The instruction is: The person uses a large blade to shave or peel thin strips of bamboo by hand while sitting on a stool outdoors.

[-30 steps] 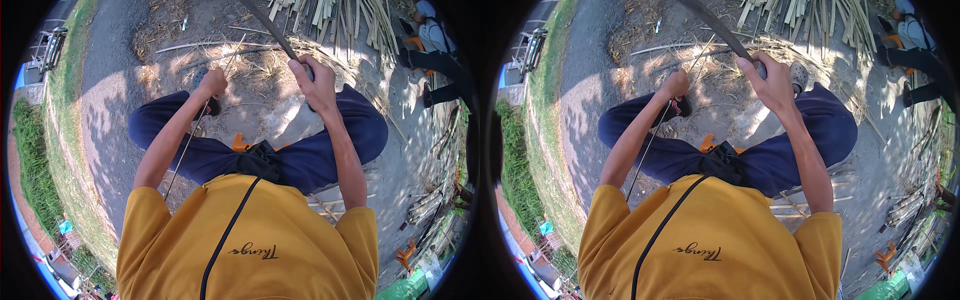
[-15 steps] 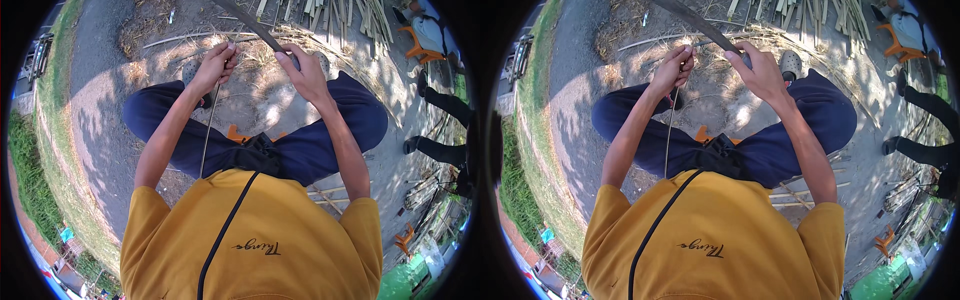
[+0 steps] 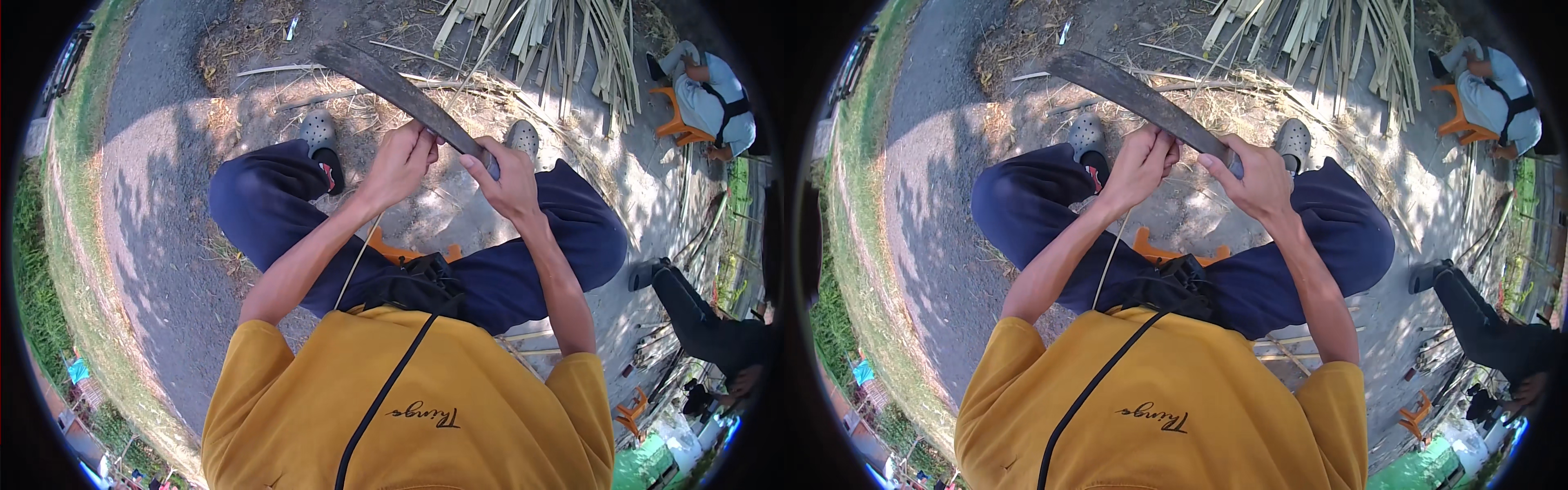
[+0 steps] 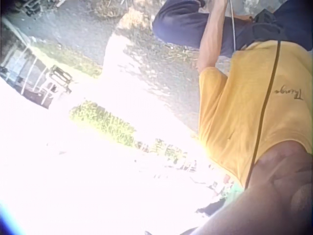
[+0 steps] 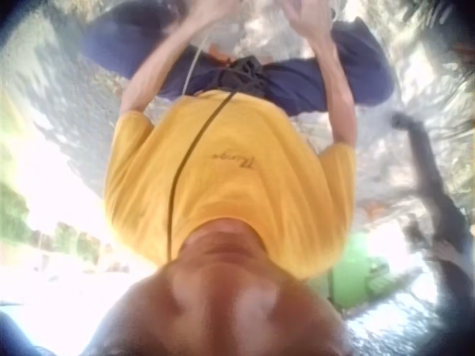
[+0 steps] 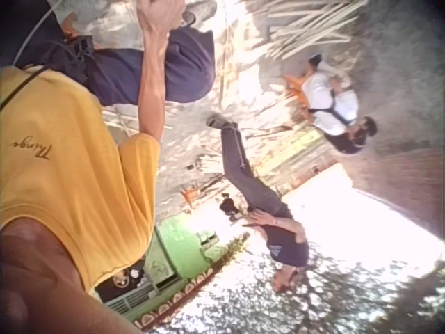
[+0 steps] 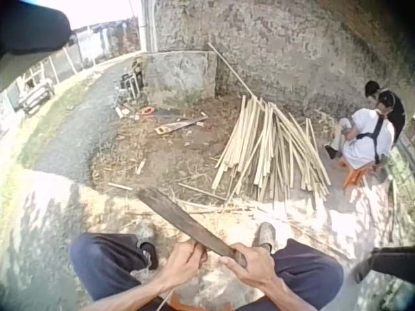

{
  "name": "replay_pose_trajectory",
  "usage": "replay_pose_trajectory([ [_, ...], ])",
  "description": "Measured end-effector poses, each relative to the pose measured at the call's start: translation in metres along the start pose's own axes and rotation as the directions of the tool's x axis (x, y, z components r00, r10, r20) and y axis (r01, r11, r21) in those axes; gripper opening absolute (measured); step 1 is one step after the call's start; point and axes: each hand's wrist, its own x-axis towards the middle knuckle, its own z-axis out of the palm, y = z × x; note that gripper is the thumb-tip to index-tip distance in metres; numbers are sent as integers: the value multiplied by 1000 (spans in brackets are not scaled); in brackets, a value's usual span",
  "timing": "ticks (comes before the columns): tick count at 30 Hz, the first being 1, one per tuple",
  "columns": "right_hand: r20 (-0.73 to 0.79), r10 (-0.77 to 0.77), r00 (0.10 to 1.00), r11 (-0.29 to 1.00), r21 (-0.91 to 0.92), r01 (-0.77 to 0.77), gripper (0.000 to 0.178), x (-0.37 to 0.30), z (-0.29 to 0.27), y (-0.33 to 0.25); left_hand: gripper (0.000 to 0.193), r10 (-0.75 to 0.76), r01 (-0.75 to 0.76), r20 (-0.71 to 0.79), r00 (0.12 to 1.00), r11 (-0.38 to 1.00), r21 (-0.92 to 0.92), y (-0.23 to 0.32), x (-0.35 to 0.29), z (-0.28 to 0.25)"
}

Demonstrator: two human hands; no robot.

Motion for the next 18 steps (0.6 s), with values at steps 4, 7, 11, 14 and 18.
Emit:
replay_pose_trajectory([
  [4, 20, -28, 999, 999, -31, 28, 45, 1, 4, -2, 39, -142, 144, 40, 989, 989, -29, -12, -4, -6],
  [7, 11, -34, 999, 996, -86, 34, 45, 3, 6, -4, 40, -87, 87, -5, 996, 996, 16, -15, -5, -7],
  [11, -2, -49, 999, 994, -97, 49, 44, 7, 6, -7, 40, -53, 53, -52, 997, 999, 9, -11, -4, -8],
  [14, -15, -59, 998, 992, -112, 57, 43, 9, 4, -9, 28, -88, 94, -63, 994, 991, 99, -5, -4, -10],
  [18, -42, -78, 996, 991, -116, 73, 42, 12, 2, -10, 27, -88, 95, -75, 993, 991, 91, 1, -5, -11],
])
